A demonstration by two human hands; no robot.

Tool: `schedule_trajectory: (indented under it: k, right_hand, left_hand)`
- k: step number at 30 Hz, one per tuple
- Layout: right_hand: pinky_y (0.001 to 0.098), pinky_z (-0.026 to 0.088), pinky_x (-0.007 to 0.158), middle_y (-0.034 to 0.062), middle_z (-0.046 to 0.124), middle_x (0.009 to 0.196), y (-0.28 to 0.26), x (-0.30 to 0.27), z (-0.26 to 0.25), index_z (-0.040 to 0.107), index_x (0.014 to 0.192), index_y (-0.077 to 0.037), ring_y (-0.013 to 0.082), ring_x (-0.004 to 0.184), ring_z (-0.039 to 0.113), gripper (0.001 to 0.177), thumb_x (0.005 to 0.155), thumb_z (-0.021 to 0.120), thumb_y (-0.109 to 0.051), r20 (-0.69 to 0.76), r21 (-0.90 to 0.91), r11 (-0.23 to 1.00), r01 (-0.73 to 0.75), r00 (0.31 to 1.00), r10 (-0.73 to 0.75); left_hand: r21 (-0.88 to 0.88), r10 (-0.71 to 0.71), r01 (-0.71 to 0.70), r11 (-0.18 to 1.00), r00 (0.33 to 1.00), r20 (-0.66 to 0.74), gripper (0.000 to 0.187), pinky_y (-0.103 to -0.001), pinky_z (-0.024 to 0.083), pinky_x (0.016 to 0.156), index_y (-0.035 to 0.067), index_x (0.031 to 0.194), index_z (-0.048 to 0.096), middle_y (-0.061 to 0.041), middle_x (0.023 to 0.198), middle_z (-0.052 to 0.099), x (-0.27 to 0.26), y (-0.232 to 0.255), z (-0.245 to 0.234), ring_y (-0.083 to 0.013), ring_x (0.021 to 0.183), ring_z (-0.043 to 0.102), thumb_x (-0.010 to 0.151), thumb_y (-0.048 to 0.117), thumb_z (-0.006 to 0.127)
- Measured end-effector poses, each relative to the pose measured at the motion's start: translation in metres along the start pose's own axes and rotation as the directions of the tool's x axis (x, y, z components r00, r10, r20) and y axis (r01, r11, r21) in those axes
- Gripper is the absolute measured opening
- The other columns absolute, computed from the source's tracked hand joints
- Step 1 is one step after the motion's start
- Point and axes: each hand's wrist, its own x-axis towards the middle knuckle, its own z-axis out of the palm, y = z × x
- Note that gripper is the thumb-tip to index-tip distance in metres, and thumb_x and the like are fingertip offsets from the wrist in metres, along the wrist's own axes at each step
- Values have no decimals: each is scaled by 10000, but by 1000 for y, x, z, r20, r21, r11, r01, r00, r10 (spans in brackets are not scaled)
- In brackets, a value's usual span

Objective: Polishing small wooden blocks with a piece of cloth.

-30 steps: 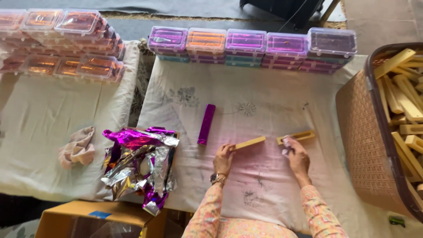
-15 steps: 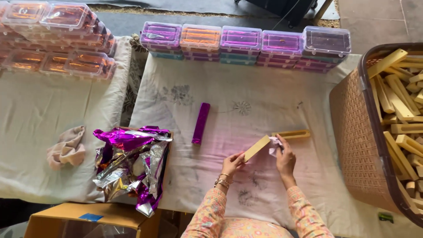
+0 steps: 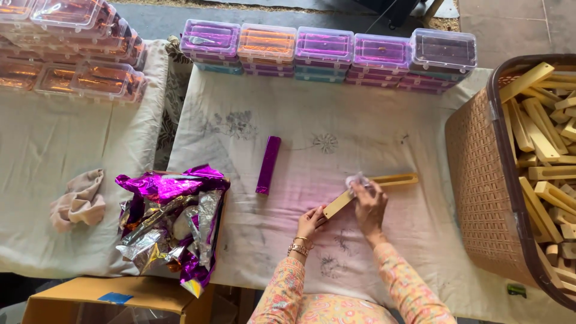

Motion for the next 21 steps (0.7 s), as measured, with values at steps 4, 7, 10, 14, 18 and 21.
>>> schedule_trajectory:
  k: [4,7,10,14,18,21]
  right_hand:
    - [507,336,1133,41,704,1330,-2,-12,19,710,1276,-156,383,1334,521,426,882,632,-17,-88,-137,991,1,996,-13]
    - [528,240,1275,154,636,1422,-23,-40,29,716,1290,-159,329,1421,495,392,946,593,-17,-66,10,997,-77,995,77]
    - [504,278,1270,104,677,1343,-51,-57,18,692,1329,-78,329,1398,512,413,936,589,-3,66,128,992,-15,998,6]
    - [479,298,1161,154,707,1276,-30,-43,7,715,1262,-47,348,1300,559,440,835,634,21,58,130,984,118,990,-127]
    - [453,392,1153,165,714,1253,23,-4,5,718,1252,-54,355,1256,610,440,838,619,58,-6,9,997,79,997,-79]
    - [474,446,1154,169,707,1215,25,-12,12,697,1256,-23,367,1247,622,446,824,627,62,-3,-10,994,110,994,-110]
  left_hand:
    - [-5,-23,23,1000,1000,-10,325,-290,602,764,109,1228,743,-20,1063,764,4,-3,-2,-139,921,731,965,296,706]
    - [-31,-31,31,999,1000,-1,322,-311,622,785,111,1225,739,-25,1066,762,8,-6,-3,-134,912,733,961,288,694]
    - [-2,-22,22,1000,998,-52,301,-333,611,771,108,1225,723,-45,1067,757,23,-25,-18,-145,902,728,969,266,701]
    - [-16,-11,11,1000,1000,-12,302,-312,620,760,118,1228,734,-35,1072,760,3,-1,-3,-134,909,732,974,271,676]
    - [-49,-20,21,999,1000,11,308,-300,615,765,116,1234,739,-33,1081,761,0,0,-2,-137,918,726,981,281,678]
    - [-29,-5,5,1000,1000,9,307,-297,627,771,105,1230,740,-40,1080,768,-6,7,2,-144,931,742,978,273,689]
